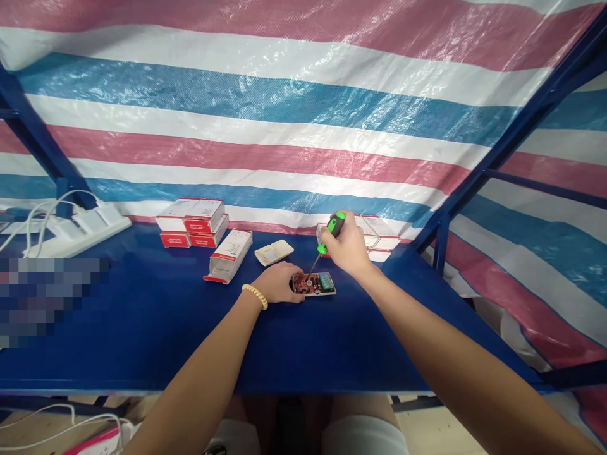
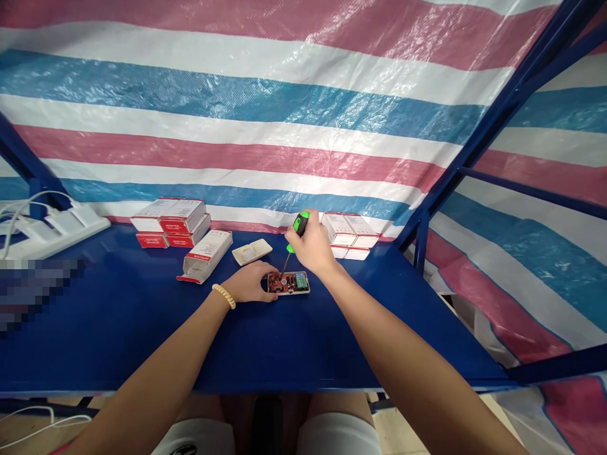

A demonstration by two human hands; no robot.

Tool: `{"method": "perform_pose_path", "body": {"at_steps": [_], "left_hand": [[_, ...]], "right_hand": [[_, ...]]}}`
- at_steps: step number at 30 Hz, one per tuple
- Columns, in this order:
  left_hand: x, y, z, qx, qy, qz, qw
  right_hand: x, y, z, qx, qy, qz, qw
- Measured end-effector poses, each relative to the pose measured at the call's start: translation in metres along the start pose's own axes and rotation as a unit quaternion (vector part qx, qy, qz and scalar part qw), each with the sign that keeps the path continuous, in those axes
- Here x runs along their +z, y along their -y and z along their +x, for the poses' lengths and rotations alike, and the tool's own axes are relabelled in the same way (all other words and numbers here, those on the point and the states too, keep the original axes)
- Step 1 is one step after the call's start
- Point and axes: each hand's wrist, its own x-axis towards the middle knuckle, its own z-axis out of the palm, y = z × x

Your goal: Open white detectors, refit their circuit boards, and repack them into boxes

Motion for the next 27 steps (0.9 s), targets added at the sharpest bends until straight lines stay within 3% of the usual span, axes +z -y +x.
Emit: {"method": "perform_pose_path", "body": {"at_steps": [15,21,24,27], "left_hand": [[-0.001,0.002,0.000,-0.002,0.010,-0.029,1.000],[-0.002,0.000,0.000,-0.005,0.011,-0.021,1.000],[-0.003,-0.001,-0.001,0.001,0.010,-0.018,1.000],[-0.003,-0.001,-0.001,0.001,0.010,-0.015,1.000]], "right_hand": [[0.006,-0.006,0.000,-0.002,0.021,-0.024,0.999],[-0.005,0.001,0.012,-0.043,0.077,-0.052,0.995],[-0.011,0.013,0.019,-0.104,0.126,-0.110,0.980],[-0.018,0.030,0.025,-0.140,0.175,-0.239,0.945]]}}
